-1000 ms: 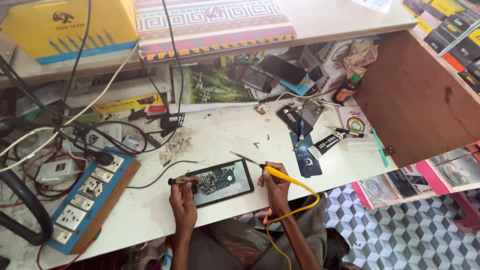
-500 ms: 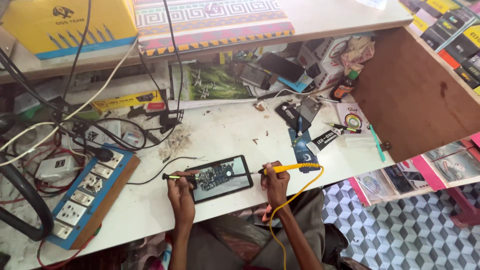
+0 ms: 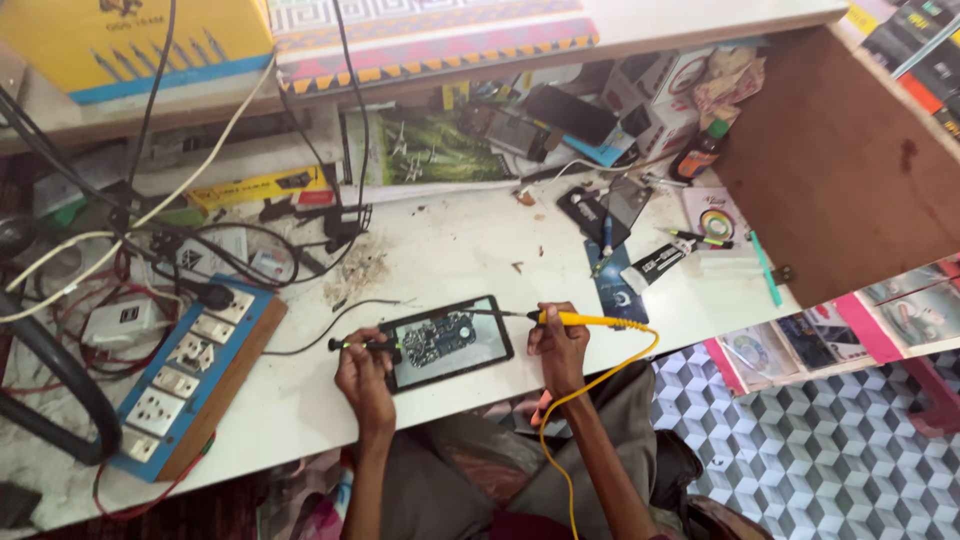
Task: The person uses a soldering iron and a screwdriver to work on the internal circuit board of a disassembled tablet. They repeatedly apply heat to various points on the board while holding the device steady on a cluttered workbench.
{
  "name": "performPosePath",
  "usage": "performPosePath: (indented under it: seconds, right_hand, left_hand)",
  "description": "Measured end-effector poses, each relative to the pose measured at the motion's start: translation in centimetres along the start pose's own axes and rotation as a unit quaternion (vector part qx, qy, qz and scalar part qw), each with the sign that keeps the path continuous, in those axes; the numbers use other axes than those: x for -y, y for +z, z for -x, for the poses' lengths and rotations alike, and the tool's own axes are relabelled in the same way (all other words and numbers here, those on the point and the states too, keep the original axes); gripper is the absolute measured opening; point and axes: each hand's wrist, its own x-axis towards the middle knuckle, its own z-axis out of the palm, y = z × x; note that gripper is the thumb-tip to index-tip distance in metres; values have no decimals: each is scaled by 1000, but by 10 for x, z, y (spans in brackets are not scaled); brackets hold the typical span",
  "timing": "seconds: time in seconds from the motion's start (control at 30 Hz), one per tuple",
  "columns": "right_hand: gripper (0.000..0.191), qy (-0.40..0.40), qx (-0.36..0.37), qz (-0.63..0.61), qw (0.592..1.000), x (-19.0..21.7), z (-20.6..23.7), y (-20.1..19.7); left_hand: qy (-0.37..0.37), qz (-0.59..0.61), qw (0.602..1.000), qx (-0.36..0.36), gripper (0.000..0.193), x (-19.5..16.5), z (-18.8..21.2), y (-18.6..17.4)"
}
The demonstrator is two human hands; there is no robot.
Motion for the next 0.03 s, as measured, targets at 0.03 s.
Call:
performPosePath:
  seconds: [0.03]
  right_hand:
    - [33,-14,0,4,1000,-5,-1,-1]
  left_hand:
    - [22,-14,1000,0,40,1,-2,-1]
